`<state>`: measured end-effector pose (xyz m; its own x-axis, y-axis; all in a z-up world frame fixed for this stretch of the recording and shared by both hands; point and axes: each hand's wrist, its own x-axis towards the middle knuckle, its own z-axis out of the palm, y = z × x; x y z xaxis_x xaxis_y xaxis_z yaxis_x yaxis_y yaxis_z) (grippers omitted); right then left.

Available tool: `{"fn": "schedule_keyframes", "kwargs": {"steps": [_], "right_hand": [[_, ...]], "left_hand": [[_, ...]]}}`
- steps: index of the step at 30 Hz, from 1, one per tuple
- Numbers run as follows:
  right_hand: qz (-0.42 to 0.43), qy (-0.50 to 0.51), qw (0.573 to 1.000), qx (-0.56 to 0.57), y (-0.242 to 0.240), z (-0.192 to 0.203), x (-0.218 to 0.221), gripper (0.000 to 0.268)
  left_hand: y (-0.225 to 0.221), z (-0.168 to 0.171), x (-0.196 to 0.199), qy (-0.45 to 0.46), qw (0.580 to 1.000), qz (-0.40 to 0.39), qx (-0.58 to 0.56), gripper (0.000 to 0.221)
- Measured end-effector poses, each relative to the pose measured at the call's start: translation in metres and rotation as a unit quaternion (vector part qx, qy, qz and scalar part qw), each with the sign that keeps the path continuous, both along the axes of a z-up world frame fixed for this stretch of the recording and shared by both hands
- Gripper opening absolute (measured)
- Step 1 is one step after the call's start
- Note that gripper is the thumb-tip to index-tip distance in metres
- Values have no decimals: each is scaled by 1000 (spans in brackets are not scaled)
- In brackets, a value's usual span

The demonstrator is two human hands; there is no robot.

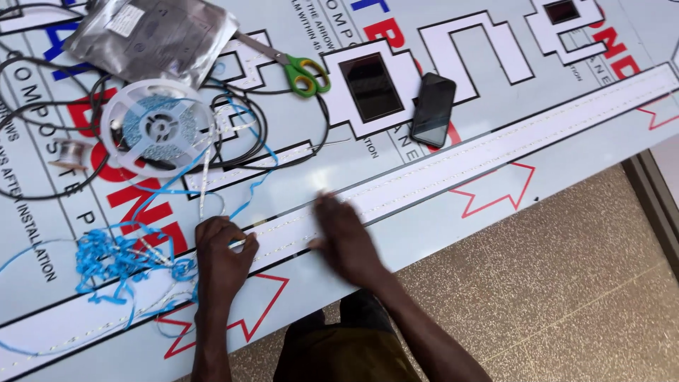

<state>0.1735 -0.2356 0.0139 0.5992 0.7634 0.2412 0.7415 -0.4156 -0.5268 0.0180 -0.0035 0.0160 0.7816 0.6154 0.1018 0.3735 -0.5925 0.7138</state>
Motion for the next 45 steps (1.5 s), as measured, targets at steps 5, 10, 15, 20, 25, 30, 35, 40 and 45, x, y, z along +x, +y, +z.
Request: {"fn": "schedule_keyframes", "kwargs": {"steps": [5, 10, 15, 20, 25, 30, 35, 40, 45], "right_hand": [[149, -43, 985, -74, 9, -2, -18, 80], [110, -101, 982, -116, -65, -1, 71, 75], [42, -59, 984, -162, -161, -9, 184, 77], [-40, -30, 985, -167, -240, -9, 278, 71], [-121, -28, 982, -139, -264, -20, 318, 71], [-131, -40, 981, -134, -244, -25, 283, 78], [-158, -25, 965, -207, -189, -10, 216, 83], [-95, -95, 980, -144, -99, -28, 90, 78], [-69, -35, 990, -120, 15, -17, -38, 78]], "left_hand": [[0, -17, -5, -5, 1000, -3, 30, 15], [2, -25, -7, 49, 998, 19, 31, 14], [3, -35, -5, 98, 993, 49, 46, 14], [-3, -36, 0, 185, 977, 94, 51, 16], [-14, -47, -12, 91, 982, 117, 120, 17], [-18, -29, -5, 10, 989, 86, 124, 17], [-29, 32, 9, 88, 987, 125, 41, 17], [-4, 30, -8, 174, 977, 29, 120, 50], [49, 2, -51, 102, 983, -84, 125, 54]]}}
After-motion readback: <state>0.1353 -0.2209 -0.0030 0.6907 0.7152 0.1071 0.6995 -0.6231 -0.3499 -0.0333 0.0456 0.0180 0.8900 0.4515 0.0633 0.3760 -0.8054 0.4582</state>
